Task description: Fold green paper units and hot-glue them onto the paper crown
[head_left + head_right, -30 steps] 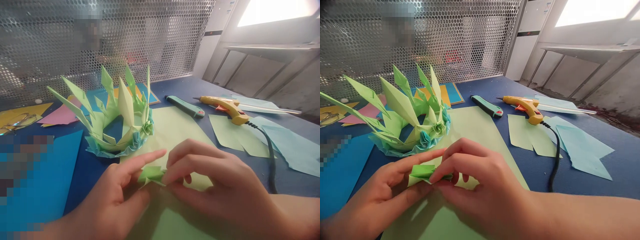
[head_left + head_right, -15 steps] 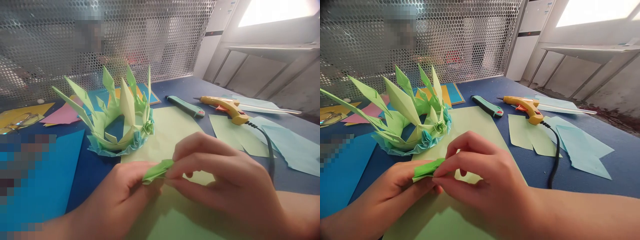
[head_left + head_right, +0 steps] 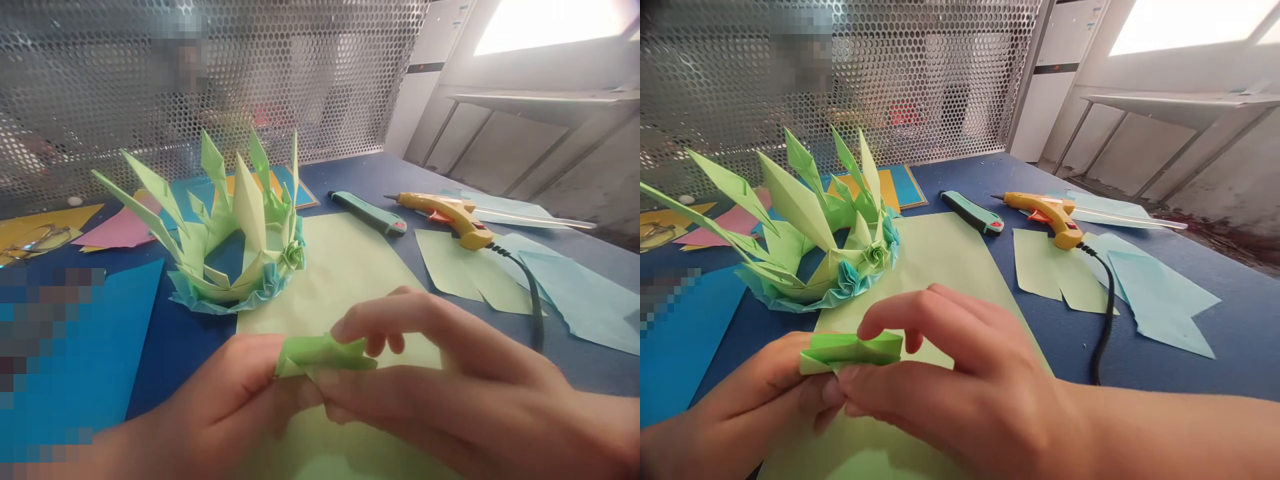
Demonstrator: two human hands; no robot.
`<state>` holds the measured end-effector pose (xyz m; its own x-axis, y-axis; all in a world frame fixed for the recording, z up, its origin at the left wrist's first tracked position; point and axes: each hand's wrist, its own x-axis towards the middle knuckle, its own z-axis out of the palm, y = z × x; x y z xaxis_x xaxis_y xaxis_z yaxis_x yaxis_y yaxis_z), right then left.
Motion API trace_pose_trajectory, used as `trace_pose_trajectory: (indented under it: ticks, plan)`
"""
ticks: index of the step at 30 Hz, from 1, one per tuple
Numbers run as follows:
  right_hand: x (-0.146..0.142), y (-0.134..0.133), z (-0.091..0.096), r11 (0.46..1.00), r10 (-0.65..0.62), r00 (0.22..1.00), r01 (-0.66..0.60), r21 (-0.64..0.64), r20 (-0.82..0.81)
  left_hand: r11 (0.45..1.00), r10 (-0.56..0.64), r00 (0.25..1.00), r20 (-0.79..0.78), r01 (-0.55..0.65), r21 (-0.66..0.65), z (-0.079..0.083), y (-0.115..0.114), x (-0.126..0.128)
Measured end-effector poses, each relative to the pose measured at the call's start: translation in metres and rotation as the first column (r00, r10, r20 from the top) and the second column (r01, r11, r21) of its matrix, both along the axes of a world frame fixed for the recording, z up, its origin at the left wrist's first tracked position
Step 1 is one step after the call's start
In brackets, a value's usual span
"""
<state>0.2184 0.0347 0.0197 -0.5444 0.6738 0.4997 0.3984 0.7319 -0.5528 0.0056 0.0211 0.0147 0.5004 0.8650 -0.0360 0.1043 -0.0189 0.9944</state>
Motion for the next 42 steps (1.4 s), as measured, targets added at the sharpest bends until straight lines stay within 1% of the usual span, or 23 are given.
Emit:
trace_pose_trajectory:
  ticks: [1,2,3,5,6,7,9,12,14,15,17,19,21,25,27,28,29,31,34,36,38,42]
  plan:
    - [-0.001,0.000,0.000,0.993,0.048,0.999,-0.048,0.105,0.002,1.000,0.002,1.000,0.031,-0.002,-0.016,0.000,0.000,0.000]
    - [-0.001,0.000,0.000,0.987,0.069,0.997,-0.072,0.146,0.020,0.999,-0.020,0.997,0.070,0.022,-0.026,-0.001,0.000,-0.001]
    - [-0.001,0.001,0.000,0.984,0.084,0.996,-0.088,0.157,0.031,0.998,-0.050,0.993,0.103,0.053,-0.033,0.000,0.000,-0.001]
    - [0.001,0.001,-0.001,0.986,0.103,0.995,-0.100,0.136,-0.012,0.993,-0.108,0.986,0.130,0.114,-0.042,0.001,-0.002,-0.003]
    - [0.001,0.001,-0.002,0.991,0.115,0.993,-0.114,0.075,0.001,0.992,-0.110,0.987,0.118,0.116,-0.049,0.001,-0.003,-0.004]
    - [0.002,0.002,-0.003,0.989,0.136,0.990,-0.133,0.070,-0.030,0.993,-0.094,0.991,0.092,0.100,-0.062,0.002,-0.004,-0.005]
    - [0.002,0.002,-0.006,0.991,0.136,0.990,-0.136,0.018,-0.034,0.993,-0.052,0.997,0.054,0.058,-0.106,0.002,-0.006,-0.007]
    - [-0.002,0.003,-0.009,0.995,0.085,0.991,-0.089,-0.041,-0.100,0.977,0.001,0.993,0.120,0.024,-0.212,-0.001,-0.009,-0.007]
    - [-0.007,0.003,-0.011,0.992,0.029,0.985,-0.049,-0.113,-0.172,0.968,0.048,0.987,0.156,-0.008,-0.251,-0.003,-0.011,-0.007]
    - [-0.009,0.003,-0.011,0.986,-0.003,0.980,-0.030,-0.163,-0.201,0.965,0.075,0.988,0.137,-0.038,-0.259,-0.004,-0.012,-0.006]
    - [-0.012,0.003,-0.010,0.958,-0.057,0.974,-0.008,-0.285,-0.218,0.960,0.095,0.995,0.041,-0.081,-0.268,-0.003,-0.012,-0.005]
    - [-0.014,0.003,-0.009,0.924,-0.053,0.979,-0.027,-0.381,-0.198,0.962,0.089,0.995,-0.037,-0.096,-0.256,-0.001,-0.011,-0.004]
    - [-0.014,0.003,-0.007,0.904,-0.023,0.984,-0.054,-0.425,-0.175,0.975,0.082,0.995,-0.059,-0.093,-0.201,0.001,-0.010,-0.003]
    - [-0.014,0.003,-0.005,0.902,-0.001,0.980,-0.085,-0.423,-0.200,0.997,0.070,0.992,-0.106,-0.073,-0.021,0.001,-0.006,-0.002]
    - [-0.013,0.003,-0.006,0.898,0.016,0.978,-0.106,-0.426,-0.210,0.996,0.082,0.987,-0.139,-0.077,0.043,0.000,-0.005,-0.002]
    - [-0.013,0.003,-0.007,0.897,0.018,0.978,-0.108,-0.429,-0.208,0.994,0.104,0.982,-0.157,-0.097,0.057,0.000,-0.005,-0.002]
    - [-0.013,0.003,-0.008,0.895,0.020,0.979,-0.109,-0.432,-0.205,0.991,0.133,0.977,-0.168,-0.126,0.052,0.000,-0.006,-0.002]
    - [-0.013,0.003,-0.010,0.895,0.015,0.981,-0.100,-0.434,-0.194,0.984,0.173,0.972,-0.161,-0.178,-0.016,0.000,-0.007,-0.002]
    - [-0.014,0.004,-0.011,0.904,-0.002,0.984,-0.075,-0.420,-0.180,0.973,0.161,0.983,-0.087,-0.173,-0.150,-0.002,-0.010,-0.003]
    - [-0.014,0.004,-0.011,0.919,0.001,0.983,-0.073,-0.388,-0.184,0.966,0.166,0.984,-0.064,-0.175,-0.192,-0.003,-0.011,-0.004]
    - [-0.015,0.004,-0.011,0.929,0.015,0.984,-0.079,-0.361,-0.176,0.963,0.186,0.981,-0.061,-0.194,-0.188,-0.005,-0.011,-0.005]
    - [-0.014,0.002,-0.012,0.941,0.016,0.986,-0.071,-0.331,-0.166,0.980,0.180,0.984,-0.015,-0.181,-0.088,-0.006,-0.009,-0.006]
